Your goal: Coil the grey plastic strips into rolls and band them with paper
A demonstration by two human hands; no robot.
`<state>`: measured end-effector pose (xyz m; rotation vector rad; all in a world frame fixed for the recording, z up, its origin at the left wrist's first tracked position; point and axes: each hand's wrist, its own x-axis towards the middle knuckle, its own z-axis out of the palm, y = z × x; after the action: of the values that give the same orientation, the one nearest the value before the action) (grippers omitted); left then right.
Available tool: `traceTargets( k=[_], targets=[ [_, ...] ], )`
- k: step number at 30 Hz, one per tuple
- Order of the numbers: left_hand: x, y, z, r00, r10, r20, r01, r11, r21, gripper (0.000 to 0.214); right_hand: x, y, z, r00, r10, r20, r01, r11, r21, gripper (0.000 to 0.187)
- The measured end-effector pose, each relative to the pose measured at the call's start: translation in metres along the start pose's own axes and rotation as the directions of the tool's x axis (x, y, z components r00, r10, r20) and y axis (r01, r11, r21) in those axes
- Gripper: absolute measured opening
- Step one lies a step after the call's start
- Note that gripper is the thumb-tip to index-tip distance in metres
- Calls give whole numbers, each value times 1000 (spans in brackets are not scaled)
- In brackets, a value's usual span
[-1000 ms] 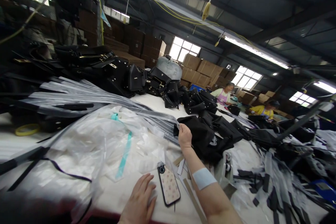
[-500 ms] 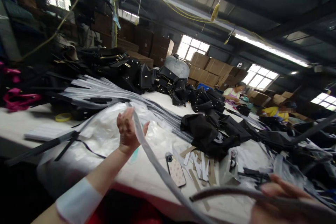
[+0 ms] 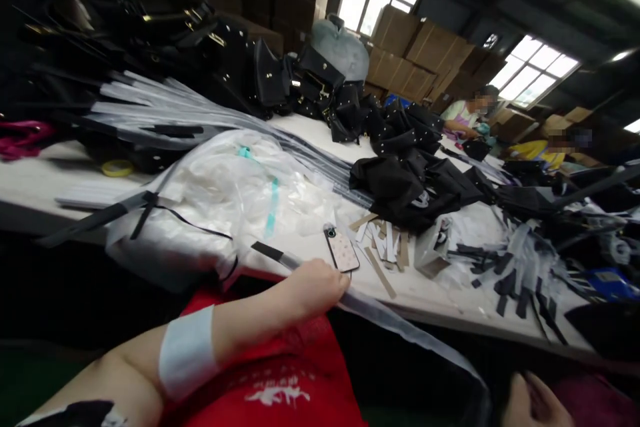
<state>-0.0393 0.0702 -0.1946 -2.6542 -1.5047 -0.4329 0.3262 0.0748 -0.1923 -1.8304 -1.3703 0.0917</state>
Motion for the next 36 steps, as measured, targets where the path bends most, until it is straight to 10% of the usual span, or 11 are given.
traceTargets(
  k=[3, 5, 7, 14, 21, 30, 36],
  targets=[
    [6, 56, 26, 979, 117, 164, -86, 979, -184, 8, -37, -14, 48, 897, -80, 435, -63, 950, 305, 45],
    [5, 72, 36, 962, 143, 234, -80, 963, -259, 8, -62, -33, 80, 517, -313, 797, -141, 887, 440, 48],
    [-2, 68, 37, 946, 135, 295, -41, 952, -305, 5, -77, -49, 102, 210, -410, 887, -211, 867, 451, 51],
    [-49, -14, 13, 785, 106, 610, 427, 620, -658, 32, -71, -44, 103, -165, -373, 913, -265, 908, 324, 48],
    [-81, -47, 24, 530, 346, 774, 760, 210, -615, 37, -58, -30, 102, -115, -418, 901, -131, 906, 403, 53],
    [-65, -31, 27, 513, 446, 733, 786, 99, -610, 31, -54, -34, 113, 3, -378, 926, -44, 925, 378, 55],
    [-66, -29, 40, 475, 312, 823, 813, 202, -546, 42, -51, -33, 111, 39, -326, 945, 79, 943, 322, 53]
  ],
)
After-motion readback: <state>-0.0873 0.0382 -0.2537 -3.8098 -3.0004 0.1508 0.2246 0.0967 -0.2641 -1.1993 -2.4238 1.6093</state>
